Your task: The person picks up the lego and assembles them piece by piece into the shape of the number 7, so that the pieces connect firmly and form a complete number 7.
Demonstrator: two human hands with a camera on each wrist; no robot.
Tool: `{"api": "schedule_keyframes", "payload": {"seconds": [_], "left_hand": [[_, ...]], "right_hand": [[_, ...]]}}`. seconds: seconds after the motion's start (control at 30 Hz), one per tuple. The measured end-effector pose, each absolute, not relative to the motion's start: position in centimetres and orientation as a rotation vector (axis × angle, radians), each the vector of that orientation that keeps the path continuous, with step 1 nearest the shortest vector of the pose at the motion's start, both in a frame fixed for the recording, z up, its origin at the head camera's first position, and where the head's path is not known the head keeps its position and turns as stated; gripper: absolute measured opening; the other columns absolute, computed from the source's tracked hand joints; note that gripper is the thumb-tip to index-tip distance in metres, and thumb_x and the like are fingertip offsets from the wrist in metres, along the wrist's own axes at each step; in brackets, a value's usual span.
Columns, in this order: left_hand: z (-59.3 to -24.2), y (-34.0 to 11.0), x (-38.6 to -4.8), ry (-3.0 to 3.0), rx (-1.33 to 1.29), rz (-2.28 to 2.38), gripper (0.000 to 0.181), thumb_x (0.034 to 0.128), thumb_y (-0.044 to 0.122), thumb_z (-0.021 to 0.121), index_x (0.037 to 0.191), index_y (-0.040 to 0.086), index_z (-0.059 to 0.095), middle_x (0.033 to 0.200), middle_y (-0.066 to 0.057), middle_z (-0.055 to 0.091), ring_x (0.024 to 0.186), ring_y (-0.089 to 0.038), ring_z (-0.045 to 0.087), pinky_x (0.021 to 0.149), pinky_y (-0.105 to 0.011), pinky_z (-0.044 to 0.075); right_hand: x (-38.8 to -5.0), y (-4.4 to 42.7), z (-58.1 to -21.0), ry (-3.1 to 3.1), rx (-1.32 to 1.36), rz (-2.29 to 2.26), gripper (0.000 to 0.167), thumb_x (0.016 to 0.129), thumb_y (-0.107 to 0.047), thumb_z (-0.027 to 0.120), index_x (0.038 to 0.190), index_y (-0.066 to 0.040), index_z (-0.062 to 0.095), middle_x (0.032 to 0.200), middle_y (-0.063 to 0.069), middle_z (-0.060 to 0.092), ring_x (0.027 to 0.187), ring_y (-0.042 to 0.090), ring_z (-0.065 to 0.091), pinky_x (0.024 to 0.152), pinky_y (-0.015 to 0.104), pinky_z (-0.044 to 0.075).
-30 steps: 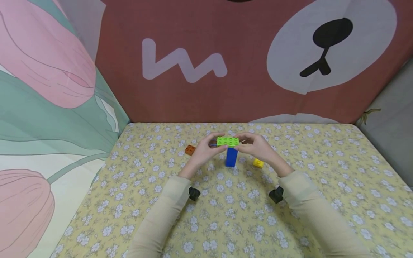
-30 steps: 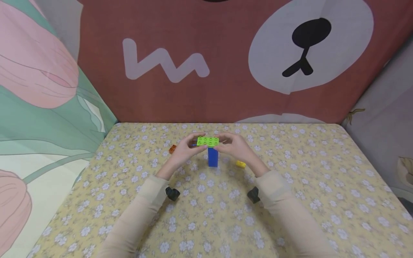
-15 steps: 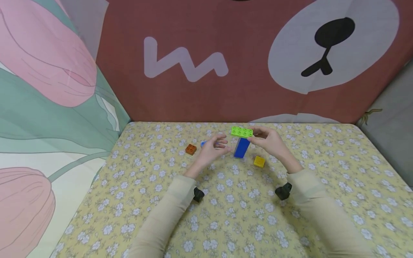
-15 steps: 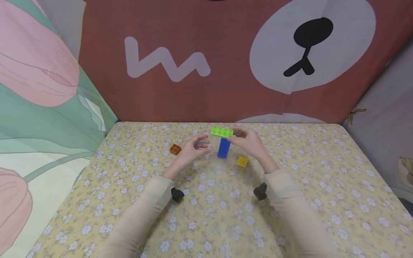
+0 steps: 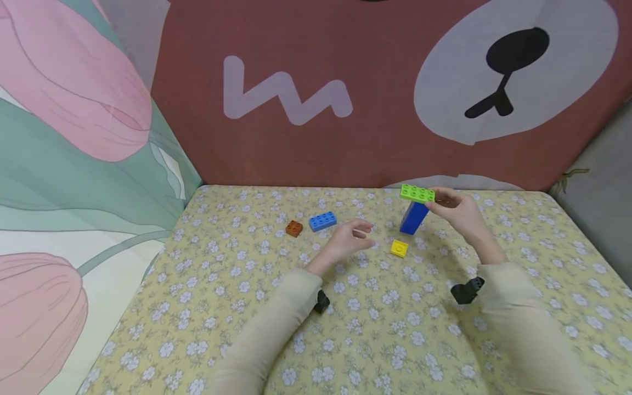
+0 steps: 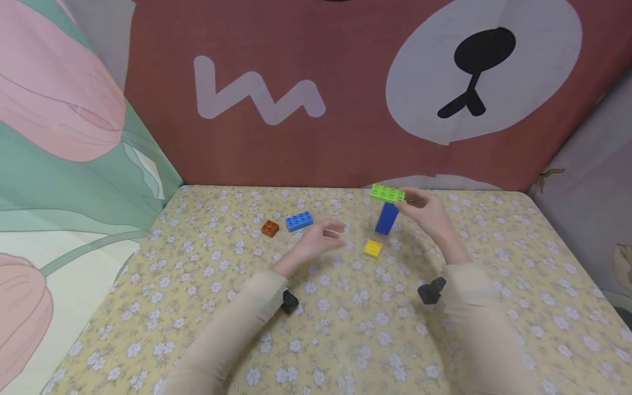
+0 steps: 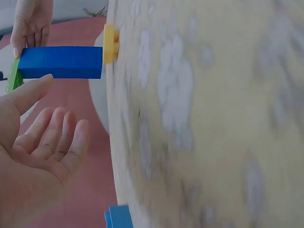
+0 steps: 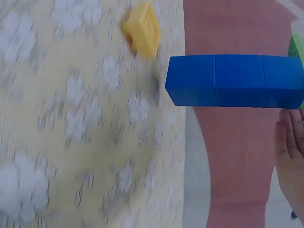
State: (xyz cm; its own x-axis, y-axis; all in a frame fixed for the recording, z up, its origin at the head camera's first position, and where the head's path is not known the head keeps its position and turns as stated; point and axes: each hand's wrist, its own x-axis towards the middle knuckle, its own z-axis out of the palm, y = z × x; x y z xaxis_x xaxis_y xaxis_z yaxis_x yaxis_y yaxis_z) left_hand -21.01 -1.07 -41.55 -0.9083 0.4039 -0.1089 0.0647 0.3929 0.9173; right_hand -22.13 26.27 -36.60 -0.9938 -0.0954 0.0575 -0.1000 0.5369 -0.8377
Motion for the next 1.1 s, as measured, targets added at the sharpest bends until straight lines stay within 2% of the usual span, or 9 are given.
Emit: {"api": "schedule_keyframes", "payload": {"seconds": [0.37,0.6,0.73,0.87,0.97,1.1], "left_hand": [[-42.2,1.5,-21.0,2.354,0.42,1.461,0.041,0.0894,0.008,0.066,0.13,0.009,0.059,0.129,-0.008,0.061,0.117,-0.024,0.059,0.089,-0.027,0.054],[-42.4,2.8,-21.1,2.398,0.411,1.399,0.043,0.0868,0.009,0.07,0.128,0.011,0.06,0.129,-0.005,0.062,0.116,-0.022,0.06,0.089,-0.024,0.053],[-42.5,3.4,-21.2,2.407,0.414,1.364,0.045,0.0873,0.01,0.07,0.131,0.013,0.059,0.132,-0.003,0.06,0.117,-0.021,0.059,0.088,-0.024,0.053],[-42.8,3.9,-21.4,2.408,0.429,1.33,0.047,0.0883,0.012,0.069,0.134,0.014,0.056,0.135,-0.002,0.058,0.119,-0.02,0.058,0.089,-0.025,0.053],[-42.9,4.2,-21.6,2.412,0.433,1.291,0.05,0.088,0.014,0.069,0.136,0.016,0.054,0.138,-0.001,0.055,0.121,-0.019,0.056,0.09,-0.026,0.052],[-43.2,4.5,-21.8,2.425,0.465,1.232,0.053,0.0879,0.014,0.07,0.138,0.016,0.052,0.14,-0.001,0.053,0.124,-0.018,0.055,0.094,-0.024,0.051]], "right_hand": [[-22.0,29.9,-37.5,-2.697,0.009,1.542,0.063,0.093,-0.042,0.058,0.145,-0.011,0.041,0.101,-0.033,0.047,0.091,-0.017,0.048,0.072,0.002,0.043],[-22.0,30.7,-38.0,-2.681,-0.036,1.559,0.052,0.094,-0.042,0.057,0.139,-0.018,0.047,0.1,-0.031,0.048,0.091,-0.016,0.047,0.072,0.004,0.041],[-21.9,30.8,-38.0,-2.67,-0.05,1.563,0.046,0.093,-0.042,0.058,0.134,-0.022,0.05,0.099,-0.031,0.049,0.091,-0.013,0.047,0.074,0.008,0.04],[-21.9,30.8,-38.1,-2.678,-0.074,1.553,0.047,0.093,-0.045,0.057,0.133,-0.023,0.051,0.098,-0.031,0.049,0.091,-0.012,0.047,0.087,0.026,0.041],[-22.0,30.6,-38.1,-2.69,-0.087,1.545,0.052,0.092,-0.048,0.057,0.136,-0.022,0.049,0.099,-0.03,0.048,0.092,-0.011,0.046,0.09,0.035,0.041],[-22.1,30.4,-38.2,-2.694,-0.092,1.531,0.056,0.091,-0.049,0.057,0.138,-0.02,0.048,0.1,-0.029,0.047,0.092,-0.01,0.045,0.085,0.025,0.041]]}}
